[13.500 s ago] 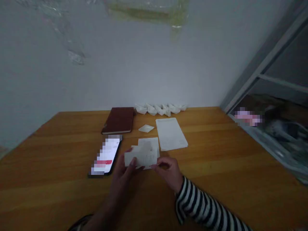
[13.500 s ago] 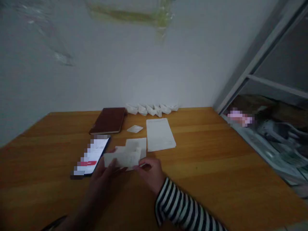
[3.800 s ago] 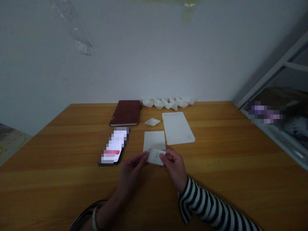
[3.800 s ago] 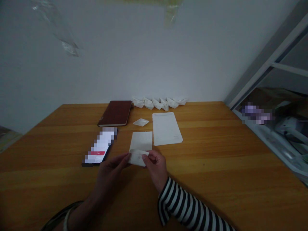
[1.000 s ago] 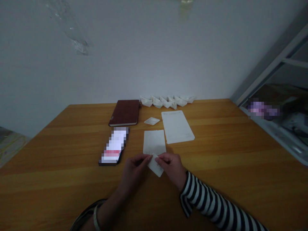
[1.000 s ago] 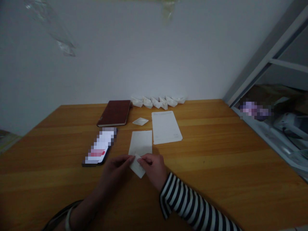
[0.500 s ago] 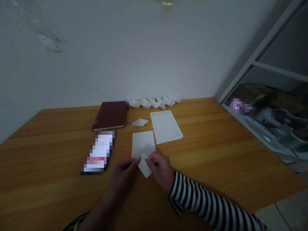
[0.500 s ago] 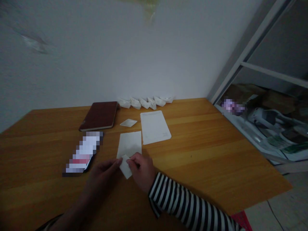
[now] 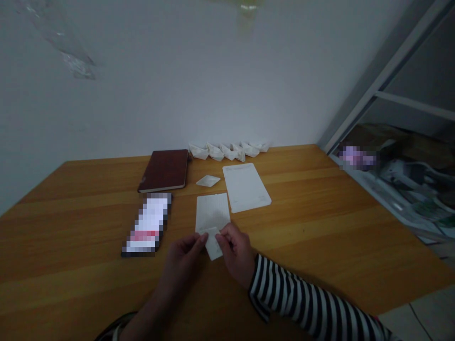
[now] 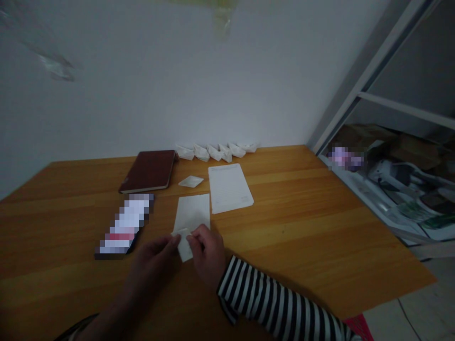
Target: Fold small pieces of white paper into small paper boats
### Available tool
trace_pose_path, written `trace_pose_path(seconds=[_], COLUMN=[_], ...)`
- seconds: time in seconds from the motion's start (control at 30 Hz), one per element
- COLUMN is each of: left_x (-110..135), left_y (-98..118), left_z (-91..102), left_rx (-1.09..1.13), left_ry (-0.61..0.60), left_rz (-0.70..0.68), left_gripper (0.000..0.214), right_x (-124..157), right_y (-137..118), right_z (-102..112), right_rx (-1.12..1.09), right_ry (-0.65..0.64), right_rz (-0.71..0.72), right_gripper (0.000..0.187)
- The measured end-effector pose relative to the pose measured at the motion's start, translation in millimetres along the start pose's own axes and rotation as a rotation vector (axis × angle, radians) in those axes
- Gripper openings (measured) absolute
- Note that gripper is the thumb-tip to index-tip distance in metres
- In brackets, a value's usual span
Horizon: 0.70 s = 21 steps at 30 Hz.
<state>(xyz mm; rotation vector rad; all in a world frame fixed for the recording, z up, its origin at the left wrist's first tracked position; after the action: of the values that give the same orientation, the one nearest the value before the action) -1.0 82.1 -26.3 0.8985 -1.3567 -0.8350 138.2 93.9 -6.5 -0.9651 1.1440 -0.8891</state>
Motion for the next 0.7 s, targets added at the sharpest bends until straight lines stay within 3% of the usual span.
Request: trace_pose_path(seconds=[0.13, 0.33, 0.53, 0.7], left_x=[3.2, 5.9, 3.8, 5.9], left_y=[4.6, 1.4, 5.5, 5.2], left_z=[7.4, -10.5, -2.2, -13.2], left_rx=[-0.027, -0.004, -0.097, -0.123], left_ry=[0.117, -0.019, 0.051, -0.010], left_rz=[-0.077, -0.012, -0.069, -0.043], left_gripper=[0.030, 0.030, 0.029, 0.036], right_x=[0.5, 0.0, 0.2, 1.1], right_y=[-0.1, 0.9, 0.7, 8.1], right_z=[-0.2, 4.8, 3.1, 8.4], right_rx=[-0.004, -0.001, -0.022, -0.058], right_ry=[0.004, 0.054, 0.053, 0.124], right_rz=[0.001, -0.012, -0.005, -0.060], right_gripper=[0.025, 0.025, 0.026, 0.027])
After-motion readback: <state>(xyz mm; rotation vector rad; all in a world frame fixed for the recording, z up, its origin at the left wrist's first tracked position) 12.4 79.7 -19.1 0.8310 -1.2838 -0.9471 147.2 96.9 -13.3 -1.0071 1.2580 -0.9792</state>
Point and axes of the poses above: each hand's wrist, its own x-axis away from the middle knuckle, its own z-axis out of the back of the hand, y = z × x, the point moved 9 cm from there along -x, towards the middle knuckle, and after that the axes turned 8 degrees about z, right-handed, at the moved point
